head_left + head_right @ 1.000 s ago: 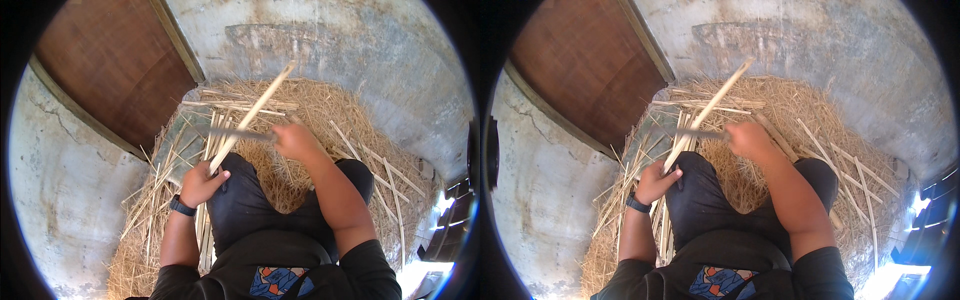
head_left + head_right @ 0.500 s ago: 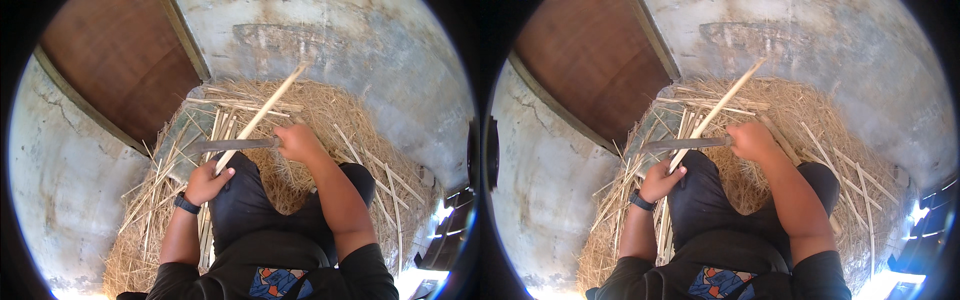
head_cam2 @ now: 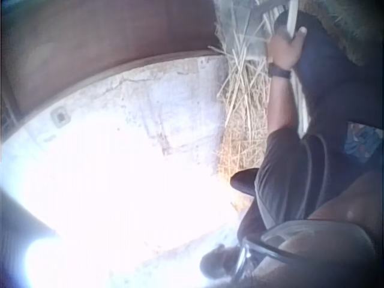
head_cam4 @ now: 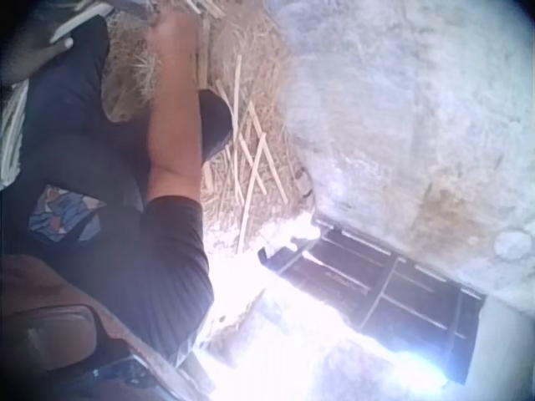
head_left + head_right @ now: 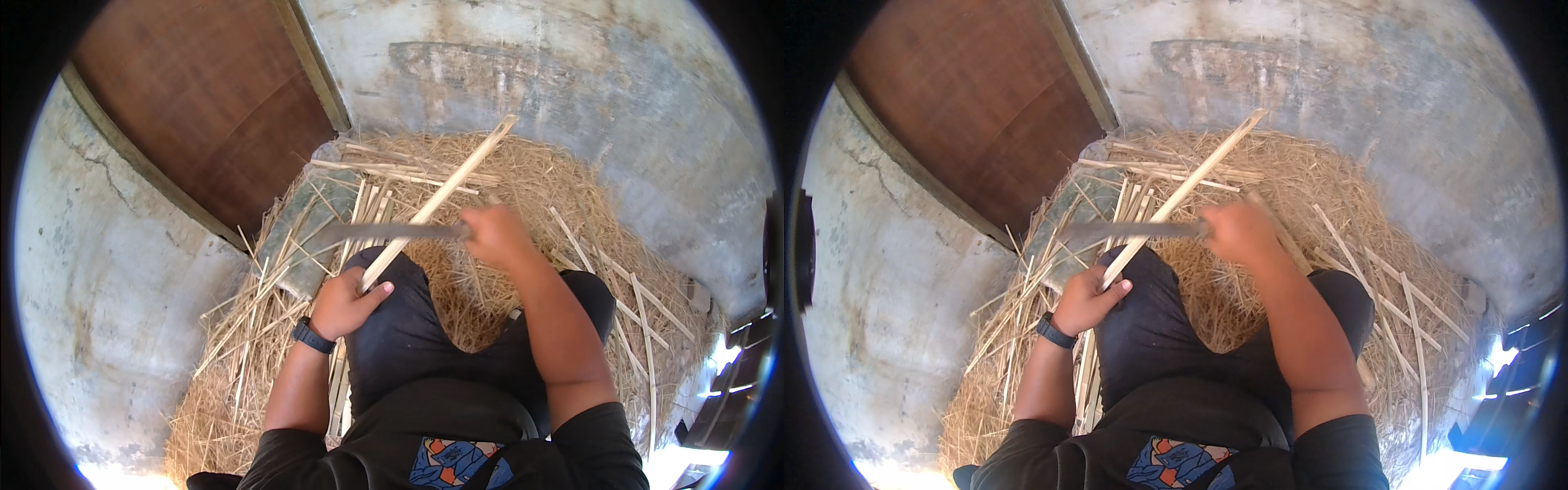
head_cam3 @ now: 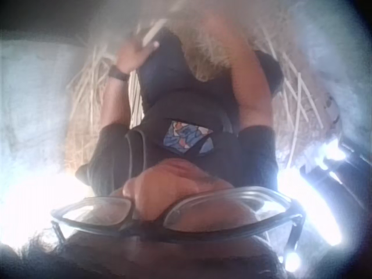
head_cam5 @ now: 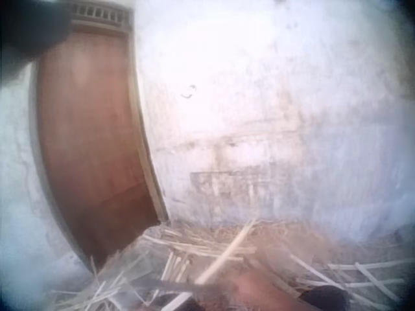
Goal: The person sits on a bed of straw and uses a large knife to split long bamboo poles into thin strips. They hold the bamboo with one hand and strike it with the knife to separate the sections, then gather the resulting strips.
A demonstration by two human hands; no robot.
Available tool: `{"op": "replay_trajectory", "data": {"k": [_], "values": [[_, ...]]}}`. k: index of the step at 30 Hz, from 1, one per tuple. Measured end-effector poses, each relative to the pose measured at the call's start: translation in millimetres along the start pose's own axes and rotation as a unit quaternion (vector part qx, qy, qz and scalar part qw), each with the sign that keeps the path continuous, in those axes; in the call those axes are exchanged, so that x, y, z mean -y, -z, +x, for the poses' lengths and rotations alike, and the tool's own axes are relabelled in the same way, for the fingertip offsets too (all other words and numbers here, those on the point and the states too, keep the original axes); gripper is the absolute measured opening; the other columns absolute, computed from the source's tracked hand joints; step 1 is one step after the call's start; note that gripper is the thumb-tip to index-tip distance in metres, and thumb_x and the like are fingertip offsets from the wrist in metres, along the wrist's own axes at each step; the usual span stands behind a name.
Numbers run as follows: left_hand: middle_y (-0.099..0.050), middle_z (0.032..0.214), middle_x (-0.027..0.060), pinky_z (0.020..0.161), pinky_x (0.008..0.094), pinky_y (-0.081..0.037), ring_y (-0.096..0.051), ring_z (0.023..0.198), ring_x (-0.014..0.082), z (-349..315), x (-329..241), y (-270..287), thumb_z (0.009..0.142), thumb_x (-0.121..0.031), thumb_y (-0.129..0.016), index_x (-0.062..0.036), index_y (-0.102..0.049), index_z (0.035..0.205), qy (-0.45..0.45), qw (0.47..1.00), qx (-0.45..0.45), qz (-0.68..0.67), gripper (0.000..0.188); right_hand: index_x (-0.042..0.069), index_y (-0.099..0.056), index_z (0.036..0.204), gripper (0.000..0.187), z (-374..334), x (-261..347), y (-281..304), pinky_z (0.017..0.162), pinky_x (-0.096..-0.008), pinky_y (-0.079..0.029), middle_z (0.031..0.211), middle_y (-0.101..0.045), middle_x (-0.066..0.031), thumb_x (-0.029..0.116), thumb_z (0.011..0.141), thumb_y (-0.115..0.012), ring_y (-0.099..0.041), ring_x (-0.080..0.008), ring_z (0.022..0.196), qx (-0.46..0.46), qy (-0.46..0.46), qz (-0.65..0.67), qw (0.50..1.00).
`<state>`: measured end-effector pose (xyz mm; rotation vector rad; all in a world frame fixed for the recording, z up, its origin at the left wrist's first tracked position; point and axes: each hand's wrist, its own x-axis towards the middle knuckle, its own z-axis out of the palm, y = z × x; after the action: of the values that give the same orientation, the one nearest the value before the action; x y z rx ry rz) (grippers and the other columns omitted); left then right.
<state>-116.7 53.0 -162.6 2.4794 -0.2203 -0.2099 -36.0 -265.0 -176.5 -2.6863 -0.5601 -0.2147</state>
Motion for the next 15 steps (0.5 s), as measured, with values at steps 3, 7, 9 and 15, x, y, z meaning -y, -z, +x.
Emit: {"op": "replay_trajectory", "data": {"k": [3,7,9,15], "values": [[-0.064,0.067,0.0074,0.058,0.0322,-0.048,-0.060,0.059,0.0165,-8.4,-4.6,0.8,0.089,-0.037,-0.075,-0.0035,-0.070,0.096,-0.058,0.991,-0.070,-0.099,0.034,0.009,-0.069,0.102,0.020,7.0,-36.9,-6.8,0.067,-0.0441,-0.056,0.077,-0.069,-0.0145,0.019,0.085,-0.068,-0.069,-0.0321,0.070,-0.086,-0.158,0.084,0.980],[-0.065,0.068,0.0068,0.058,0.0314,-0.047,-0.060,0.060,0.0148,-13.7,2.4,10.4,0.089,-0.034,-0.076,-0.0028,-0.071,0.098,-0.044,0.991,-0.061,-0.114,0.033,0.010,-0.069,0.102,0.021,9.6,-28.8,-1.5,0.069,-0.0447,-0.055,0.078,-0.069,-0.0150,0.018,0.083,-0.070,-0.069,-0.0329,0.072,-0.084,-0.240,0.117,0.960],[-0.064,0.068,0.0060,0.059,0.0308,-0.047,-0.059,0.061,0.0138,-12.2,4.6,10.6,0.089,-0.033,-0.076,-0.0030,-0.071,0.098,-0.011,0.993,-0.053,-0.104,0.032,0.010,-0.070,0.101,0.021,-1.0,-4.7,-11.7,0.068,-0.0428,-0.055,0.078,-0.070,-0.0137,0.020,0.083,-0.070,-0.069,-0.0298,0.072,-0.070,-0.102,0.087,0.988],[-0.063,0.068,0.0064,0.058,0.0319,-0.047,-0.059,0.061,0.0153,-10.8,9.2,6.0,0.088,-0.036,-0.076,-0.0022,-0.071,0.096,-0.038,0.993,-0.071,-0.090,0.035,0.012,-0.070,0.102,0.023,7.5,-2.5,-4.7,0.071,-0.0476,-0.055,0.085,-0.071,-0.0147,0.019,0.080,-0.072,-0.070,-0.0356,0.078,-0.062,-0.027,0.006,0.998]]}}
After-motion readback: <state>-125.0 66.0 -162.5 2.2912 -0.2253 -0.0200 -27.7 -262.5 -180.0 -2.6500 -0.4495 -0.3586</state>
